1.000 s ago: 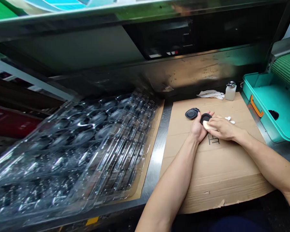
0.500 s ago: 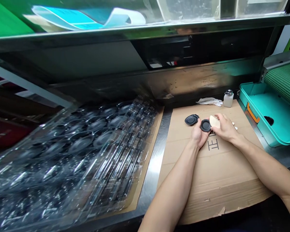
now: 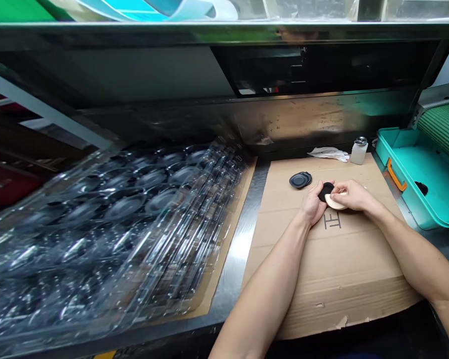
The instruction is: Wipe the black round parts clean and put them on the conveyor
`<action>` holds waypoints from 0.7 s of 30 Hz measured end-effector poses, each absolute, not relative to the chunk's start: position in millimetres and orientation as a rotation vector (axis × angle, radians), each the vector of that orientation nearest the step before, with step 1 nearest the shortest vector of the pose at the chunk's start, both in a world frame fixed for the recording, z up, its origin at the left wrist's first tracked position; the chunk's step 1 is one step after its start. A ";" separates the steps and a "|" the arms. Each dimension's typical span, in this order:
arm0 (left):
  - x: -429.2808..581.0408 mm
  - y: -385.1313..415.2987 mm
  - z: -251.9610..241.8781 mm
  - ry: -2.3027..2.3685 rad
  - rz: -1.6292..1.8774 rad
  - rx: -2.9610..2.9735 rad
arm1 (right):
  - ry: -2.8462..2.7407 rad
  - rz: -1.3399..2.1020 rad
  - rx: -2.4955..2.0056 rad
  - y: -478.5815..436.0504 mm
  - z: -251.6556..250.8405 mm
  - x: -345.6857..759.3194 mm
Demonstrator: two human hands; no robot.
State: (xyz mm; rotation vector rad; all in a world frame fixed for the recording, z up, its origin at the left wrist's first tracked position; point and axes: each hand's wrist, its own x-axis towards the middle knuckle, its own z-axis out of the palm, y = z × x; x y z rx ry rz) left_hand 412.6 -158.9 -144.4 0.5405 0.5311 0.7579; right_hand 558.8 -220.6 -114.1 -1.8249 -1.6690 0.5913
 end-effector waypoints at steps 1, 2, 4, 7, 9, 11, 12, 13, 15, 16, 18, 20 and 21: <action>412.5 -159.2 -144.7 0.531 0.759 0.555 | -1.647 0.580 -1.873 -220.8 -113.8 559.9; 412.6 -159.2 -145.1 0.532 0.764 0.568 | -1.615 0.536 -1.913 -221.4 -113.3 559.6; 413.2 -158.7 -146.2 0.532 0.782 0.586 | -1.554 0.389 -1.920 -222.8 -112.2 555.2; 413.4 -157.6 -147.0 0.524 0.798 0.579 | -1.644 0.358 -1.763 -224.2 -111.1 547.1; 412.8 -157.2 -146.5 0.521 0.785 0.555 | -1.744 0.441 -1.717 -224.7 -111.4 545.8; 412.2 -156.9 -145.5 0.522 0.775 0.531 | -1.712 0.382 -1.823 -225.2 -112.9 546.0; 412.0 -156.7 -145.1 0.524 0.777 0.519 | -1.670 0.311 -1.883 -225.3 -114.1 545.3; 411.9 -156.3 -144.7 0.525 0.782 0.506 | -1.644 0.246 -1.920 -225.1 -115.5 543.7; 411.7 -155.3 -144.4 0.520 0.777 0.477 | -1.687 0.182 -1.928 -223.5 -118.1 537.8; 411.7 -154.7 -144.4 0.518 0.774 0.461 | -1.729 0.172 -1.928 -222.0 -119.1 534.2; 412.0 -154.1 -144.6 0.524 0.787 0.434 | -1.733 0.120 -2.001 -218.0 -119.6 527.3; 412.8 -154.4 -145.1 0.546 0.818 0.422 | -1.643 0.063 -2.130 -214.4 -118.7 521.4; 413.3 -155.0 -145.4 0.555 0.828 0.420 | -1.615 0.058 -2.172 -213.2 -118.0 518.5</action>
